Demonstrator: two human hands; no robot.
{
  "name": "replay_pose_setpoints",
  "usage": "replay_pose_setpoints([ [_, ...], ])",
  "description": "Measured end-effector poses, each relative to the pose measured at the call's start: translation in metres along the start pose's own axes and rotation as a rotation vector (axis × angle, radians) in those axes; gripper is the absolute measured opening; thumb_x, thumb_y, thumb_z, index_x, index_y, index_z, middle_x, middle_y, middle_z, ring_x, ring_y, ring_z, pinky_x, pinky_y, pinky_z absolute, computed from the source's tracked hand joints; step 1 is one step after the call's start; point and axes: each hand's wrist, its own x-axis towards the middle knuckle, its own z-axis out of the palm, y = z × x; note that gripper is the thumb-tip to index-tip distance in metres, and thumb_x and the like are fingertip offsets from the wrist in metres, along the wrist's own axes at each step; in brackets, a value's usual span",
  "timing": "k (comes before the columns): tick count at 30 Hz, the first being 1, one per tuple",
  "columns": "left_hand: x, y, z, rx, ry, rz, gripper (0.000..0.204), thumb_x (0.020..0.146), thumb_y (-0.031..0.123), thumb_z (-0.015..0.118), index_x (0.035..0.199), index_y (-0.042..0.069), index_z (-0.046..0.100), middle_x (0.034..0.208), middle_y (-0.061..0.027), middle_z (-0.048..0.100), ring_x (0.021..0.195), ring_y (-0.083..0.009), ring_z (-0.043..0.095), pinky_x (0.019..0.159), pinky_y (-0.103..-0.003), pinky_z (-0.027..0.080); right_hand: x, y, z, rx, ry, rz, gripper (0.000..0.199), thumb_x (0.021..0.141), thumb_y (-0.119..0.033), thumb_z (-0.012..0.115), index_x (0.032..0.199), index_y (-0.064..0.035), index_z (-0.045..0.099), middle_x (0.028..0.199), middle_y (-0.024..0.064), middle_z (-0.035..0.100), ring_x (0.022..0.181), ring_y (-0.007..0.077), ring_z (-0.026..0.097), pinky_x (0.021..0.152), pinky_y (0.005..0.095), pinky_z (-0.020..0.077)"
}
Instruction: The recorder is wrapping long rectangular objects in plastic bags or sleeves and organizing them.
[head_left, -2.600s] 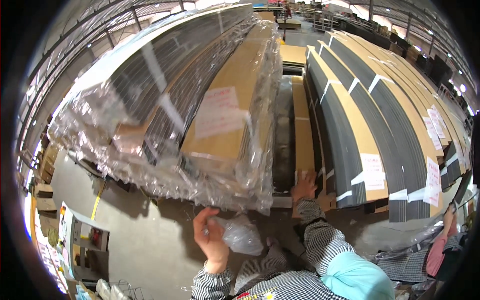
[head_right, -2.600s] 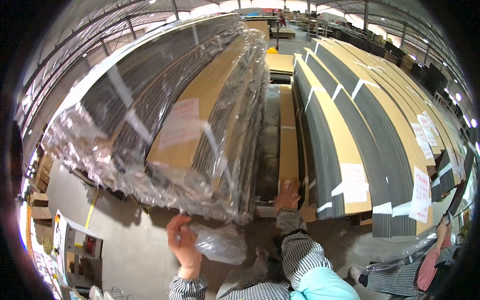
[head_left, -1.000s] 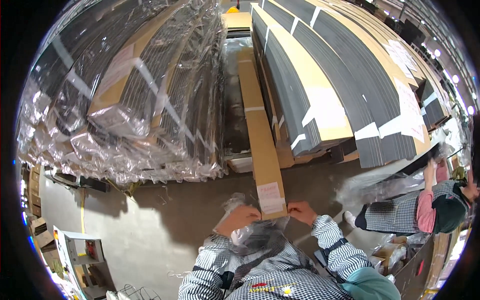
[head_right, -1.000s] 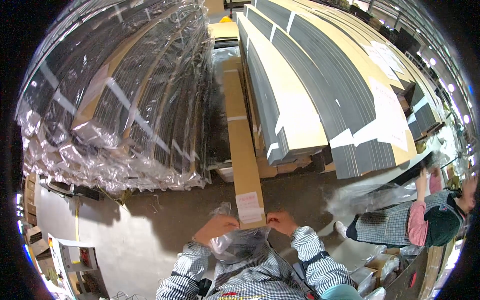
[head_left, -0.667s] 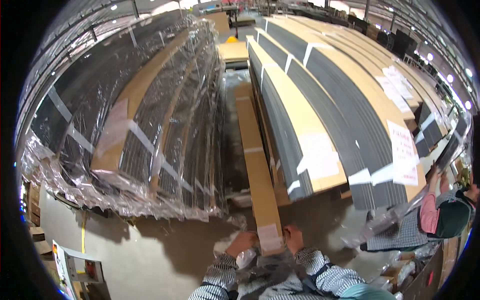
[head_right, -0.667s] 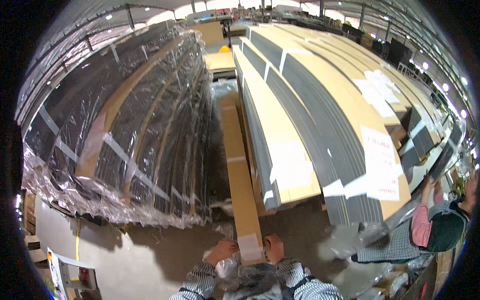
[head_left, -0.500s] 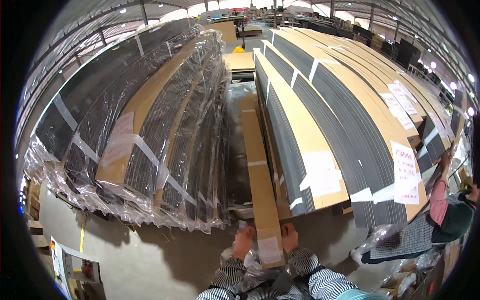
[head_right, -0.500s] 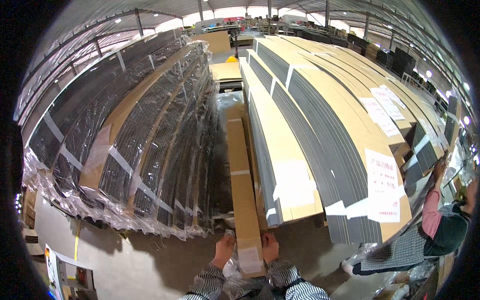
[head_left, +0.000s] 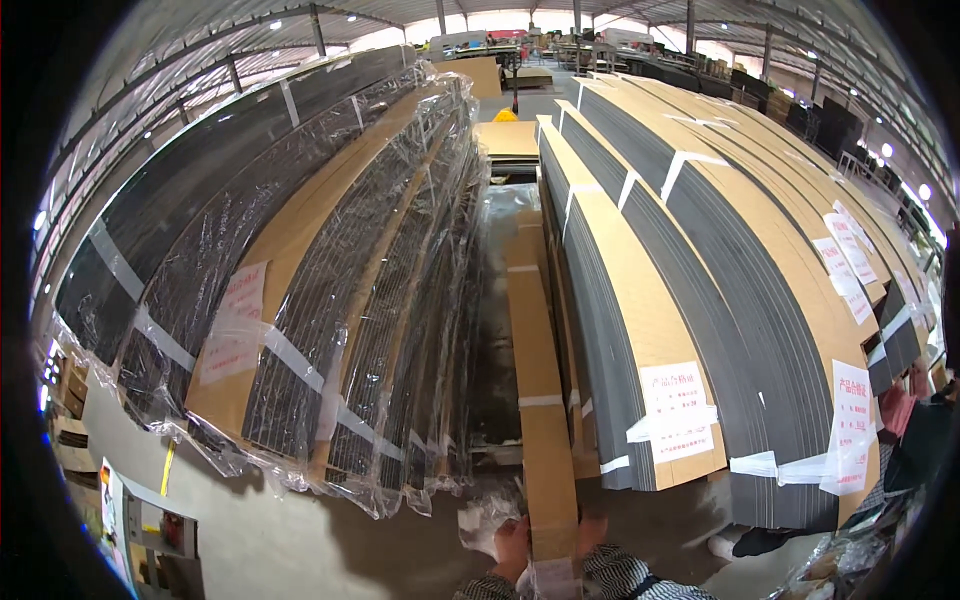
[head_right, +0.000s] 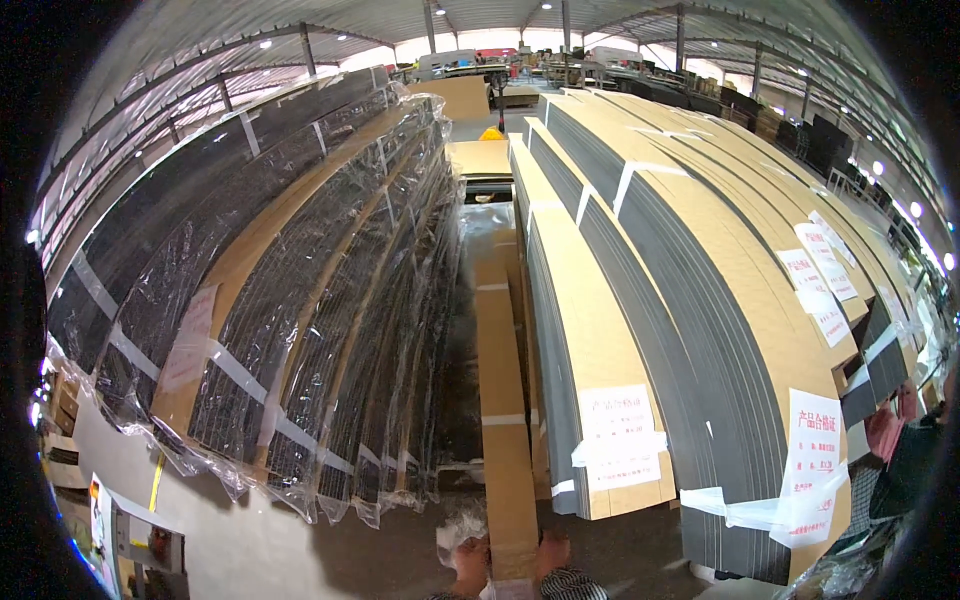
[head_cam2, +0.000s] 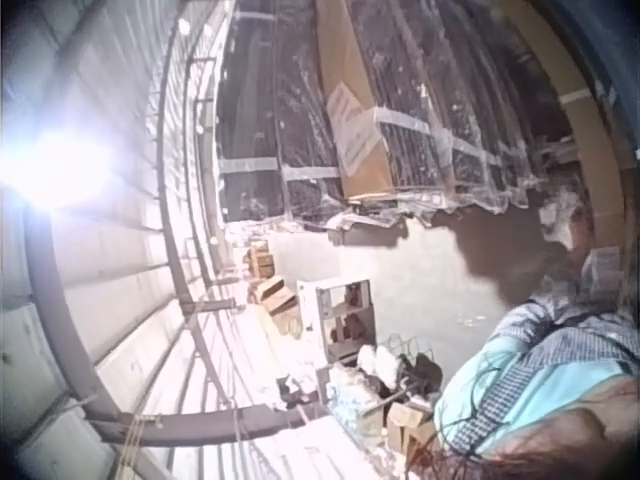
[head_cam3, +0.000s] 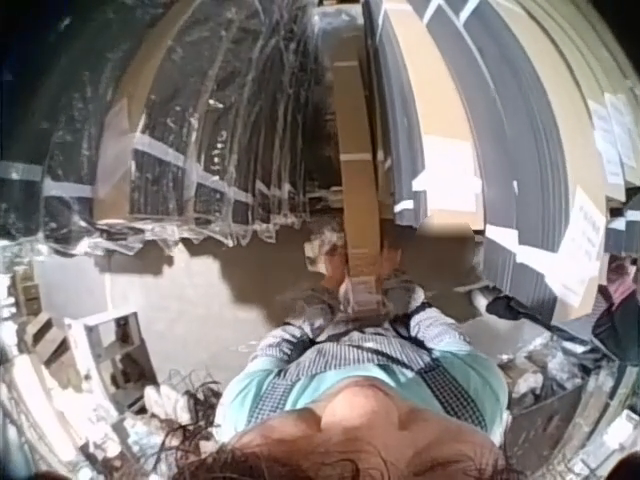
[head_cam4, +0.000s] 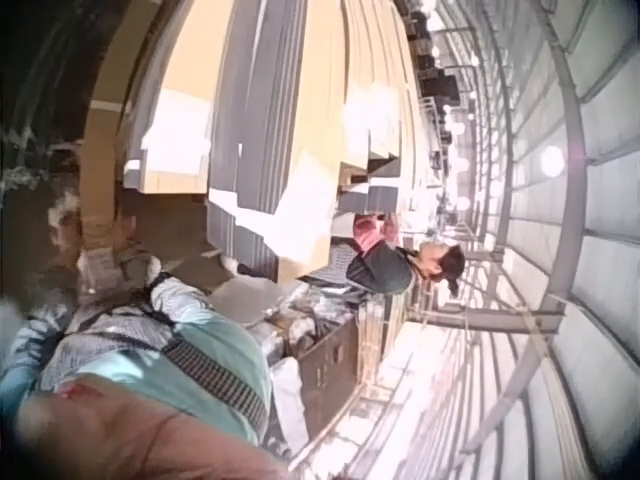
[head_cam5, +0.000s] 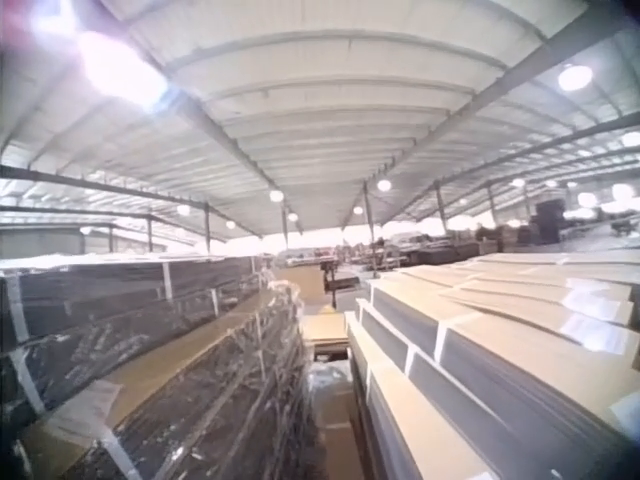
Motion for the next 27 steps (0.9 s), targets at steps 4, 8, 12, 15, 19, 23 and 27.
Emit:
replay_pose_setpoints([
  [4,0.015,-0.043,-0.01,0.635,0.127,0.196,0.036,0.093,0.037,0.06,0.087,0.002,0.06,0.079,-0.0195,0.067,0.073,-0.0332,0.066,0.058,-0.045,0.048,0.023,-0.021,-0.013,0.229,-0.419,0.466,0.034,0.1,-0.024,0.044,0.099,0.0002,0.068,0.081,0.0169,0.062,0.076,0.0275,0.061,0.071,0.0448,0.0505],
  [8,0.061,-0.148,-0.076,0.973,0.045,0.325,0.041,0.09,0.026,0.059,0.122,0.0,0.06,0.084,-0.0236,0.069,0.082,-0.0385,0.068,0.065,-0.047,0.052,0.055,-0.083,-0.032,0.35,-0.449,0.278,0.03,0.1,-0.022,0.046,0.104,0.0022,0.064,0.088,0.0166,0.063,0.081,0.0273,0.06,0.074,0.0431,0.0502],
  [12,0.049,-0.072,-0.053,0.415,-0.506,0.086,0.041,0.092,0.016,0.053,0.129,0.0,0.058,0.08,-0.0193,0.069,0.076,-0.029,0.067,0.066,-0.04,0.052,0.059,-0.068,-0.053,0.413,-0.415,0.22,0.029,0.1,-0.021,0.048,0.108,0.0042,0.06,0.096,0.0164,0.063,0.085,0.027,0.06,0.077,0.0415,0.0499],
  [15,-0.028,0.036,-0.019,0.519,-0.197,0.313,0.036,0.093,0.013,0.051,0.124,-0.001,0.061,0.079,-0.0164,0.069,0.071,-0.0235,0.066,0.065,-0.035,0.052,0.018,-0.077,-0.077,0.485,-0.453,0.096,0.029,0.1,-0.019,0.05,0.111,0.0058,0.057,0.102,0.0162,0.063,0.088,0.0269,0.059,0.08,0.0403,0.0497],
  [19,-0.082,0.088,-0.007,0.374,-0.035,0.436,0.033,0.093,0.016,0.051,0.117,0.001,0.065,0.084,-0.0194,0.07,0.073,-0.0265,0.068,0.068,-0.036,0.052,-0.005,-0.057,-0.087,0.561,-0.437,-0.023,0.03,0.099,-0.018,0.051,0.116,0.0078,0.053,0.11,0.0159,0.064,0.093,0.0267,0.059,0.083,0.0387,0.0494],
  [23,-0.05,-0.001,-0.081,0.617,-0.002,0.678,0.035,0.093,0.02,0.053,0.124,0.01,0.064,0.083,-0.0217,0.069,0.075,-0.0326,0.068,0.068,-0.038,0.052,-0.059,-0.079,-0.098,1.088,-0.258,0.181,0.023,0.096,-0.015,0.054,0.11,0.0037,0.056,0.094,0.0108,0.065,0.085,0.0197,0.061,0.078,0.0357,0.0505],
  [27,-0.111,0.052,-0.085,0.723,-0.207,0.294,0.041,0.093,0.02,0.053,0.134,0.018,0.058,0.084,-0.02,0.069,0.073,-0.0339,0.067,0.066,-0.04,0.052,-0.098,-0.075,-0.114,1.104,-0.179,0.096,0.019,0.094,-0.013,0.056,0.106,0.0018,0.057,0.087,0.0117,0.064,0.08,0.0195,0.061,0.074,0.0344,0.0507],
])
